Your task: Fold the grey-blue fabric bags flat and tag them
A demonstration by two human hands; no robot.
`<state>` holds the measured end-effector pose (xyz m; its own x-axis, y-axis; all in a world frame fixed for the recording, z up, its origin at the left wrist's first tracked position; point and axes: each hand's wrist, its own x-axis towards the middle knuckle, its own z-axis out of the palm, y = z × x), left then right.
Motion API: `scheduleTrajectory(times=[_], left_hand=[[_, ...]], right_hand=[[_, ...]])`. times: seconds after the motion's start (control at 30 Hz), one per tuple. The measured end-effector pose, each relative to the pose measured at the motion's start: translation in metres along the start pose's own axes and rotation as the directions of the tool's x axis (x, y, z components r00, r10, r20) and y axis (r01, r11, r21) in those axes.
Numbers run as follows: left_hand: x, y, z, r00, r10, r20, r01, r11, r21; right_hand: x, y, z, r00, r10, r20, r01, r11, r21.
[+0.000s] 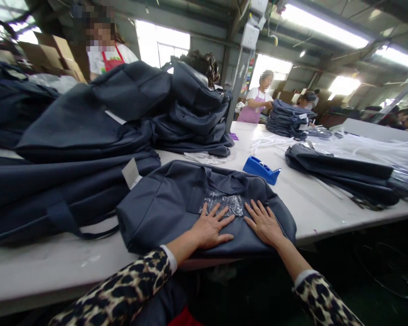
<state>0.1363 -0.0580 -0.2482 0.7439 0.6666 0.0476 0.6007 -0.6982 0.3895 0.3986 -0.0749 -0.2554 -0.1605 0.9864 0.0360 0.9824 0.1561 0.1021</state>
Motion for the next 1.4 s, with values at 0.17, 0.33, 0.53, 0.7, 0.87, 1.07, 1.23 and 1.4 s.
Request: scheduleTrajectory(times=[0.17, 0.33, 0.53, 0.7, 0.87, 1.07, 1.23, 1.4], left_hand=[[-0.003, -0.002, 0.000, 1.000, 0.014, -0.026, -0.013, 0.999, 0.034], [-0.005, -0.002, 0.001, 0.996, 0.037, -0.084, -0.035, 0.999, 0.026], [-0.008, -0.001, 0.002, 0.992, 0.044, -0.120, -0.044, 0.999, 0.000], [-0.009, -0.002, 0.001, 0.983, 0.048, -0.175, -0.051, 0.999, -0.012], [-0.010, -0.003, 0.000, 0.972, 0.041, -0.232, -0.048, 0.999, -0.024], [-0.009, -0.003, 0.001, 0.957, 0.039, -0.287, -0.043, 0.999, -0.008], [-0.010, -0.002, -0.001, 0.958, 0.004, -0.287, -0.008, 1.000, -0.014], [-0.008, -0.001, -0.002, 0.946, -0.070, -0.318, 0.069, 0.998, -0.014]], right_hand=[[0.008, 0.000, -0.024, 0.987, -0.025, -0.162, 0.049, 0.989, 0.143], [0.057, -0.040, -0.074, 0.977, -0.134, -0.166, 0.145, 0.987, 0.061], [0.134, -0.076, -0.073, 0.970, -0.238, 0.053, 0.239, 0.971, -0.015], [0.171, -0.083, -0.065, 0.958, -0.246, 0.147, 0.247, 0.969, 0.014], [0.180, -0.088, -0.068, 0.914, -0.288, 0.285, 0.279, 0.957, 0.075], [0.175, -0.091, -0.070, 0.900, -0.261, 0.349, 0.232, 0.965, 0.124], [0.173, -0.080, -0.084, 0.837, -0.353, 0.417, 0.260, 0.929, 0.265], [0.173, -0.079, -0.086, 0.816, -0.428, 0.388, 0.281, 0.881, 0.380]])
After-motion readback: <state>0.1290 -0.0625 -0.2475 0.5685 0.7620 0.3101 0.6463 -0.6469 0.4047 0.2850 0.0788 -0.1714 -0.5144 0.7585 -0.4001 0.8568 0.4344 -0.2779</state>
